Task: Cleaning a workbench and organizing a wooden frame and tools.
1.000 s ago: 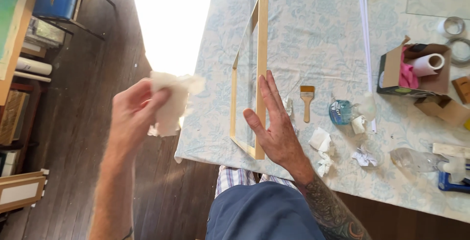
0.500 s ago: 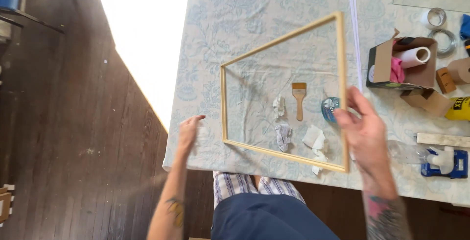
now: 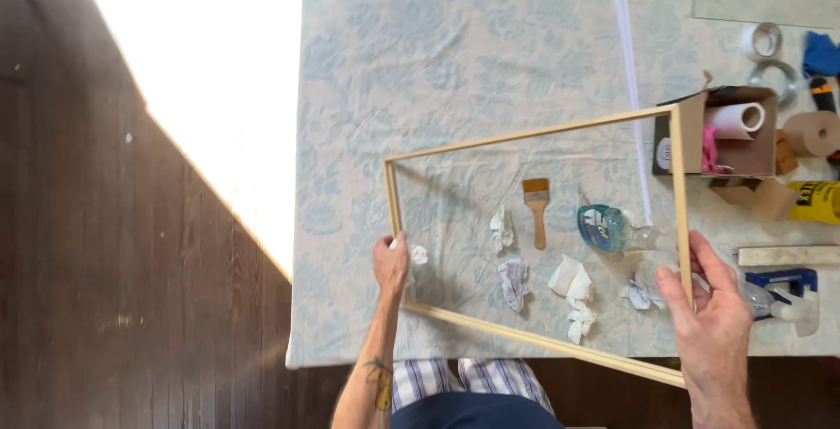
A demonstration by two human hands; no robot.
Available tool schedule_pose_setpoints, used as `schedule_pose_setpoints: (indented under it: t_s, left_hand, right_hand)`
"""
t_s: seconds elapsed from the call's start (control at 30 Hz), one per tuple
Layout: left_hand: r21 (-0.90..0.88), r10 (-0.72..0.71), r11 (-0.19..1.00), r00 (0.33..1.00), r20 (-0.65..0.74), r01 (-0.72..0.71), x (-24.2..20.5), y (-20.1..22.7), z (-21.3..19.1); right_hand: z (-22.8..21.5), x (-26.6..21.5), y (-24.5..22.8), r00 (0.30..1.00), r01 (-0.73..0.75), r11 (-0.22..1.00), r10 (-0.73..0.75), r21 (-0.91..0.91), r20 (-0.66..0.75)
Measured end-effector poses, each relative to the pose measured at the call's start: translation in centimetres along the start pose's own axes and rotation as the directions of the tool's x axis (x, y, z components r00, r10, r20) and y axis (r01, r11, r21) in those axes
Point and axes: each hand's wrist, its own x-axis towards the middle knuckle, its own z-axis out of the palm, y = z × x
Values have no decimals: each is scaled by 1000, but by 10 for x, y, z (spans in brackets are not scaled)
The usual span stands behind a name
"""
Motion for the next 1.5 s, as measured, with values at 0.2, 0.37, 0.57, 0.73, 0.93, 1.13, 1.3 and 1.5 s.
schedule_pose_setpoints:
  t_s: [0.2, 0.37, 0.57, 0.73, 0.93, 1.13, 1.3, 1.5]
  left_hand:
    - [-172, -127, 975, 988, 86, 141, 20, 6, -28]
    - [-212, 197, 953, 974, -112, -217, 95, 63, -81]
    - [-256, 268, 920, 953, -142, -297, 138, 206, -132]
    - [-243, 331, 902, 933, -140, -356, 194, 266, -123]
    - [-210, 401, 881, 904, -150, -425, 254, 296, -97]
    - [-174, 337, 925, 941, -28, -337, 258, 332, -89]
    - [-81, 273, 960, 961, 34, -270, 263, 348, -79]
    - [-40, 294, 955, 955, 32, -293, 276, 350, -72]
  right_hand:
    - [7, 21, -31, 998, -58, 997, 57, 58, 12]
    - [40, 88, -61, 991, 125, 988, -128, 87, 24]
    - [113, 228, -61, 971, 202, 925, -232, 321, 58]
    - [188, 386, 35, 968, 247, 916, -246, 317, -44]
    - [256, 506, 124, 957, 290, 902, -274, 320, -95]
    - [284, 574, 163, 965, 261, 921, -247, 290, -85]
    - [287, 569, 148, 969, 247, 948, -237, 200, -71]
    - [289, 580, 143, 993, 110, 982, -117, 156, 33]
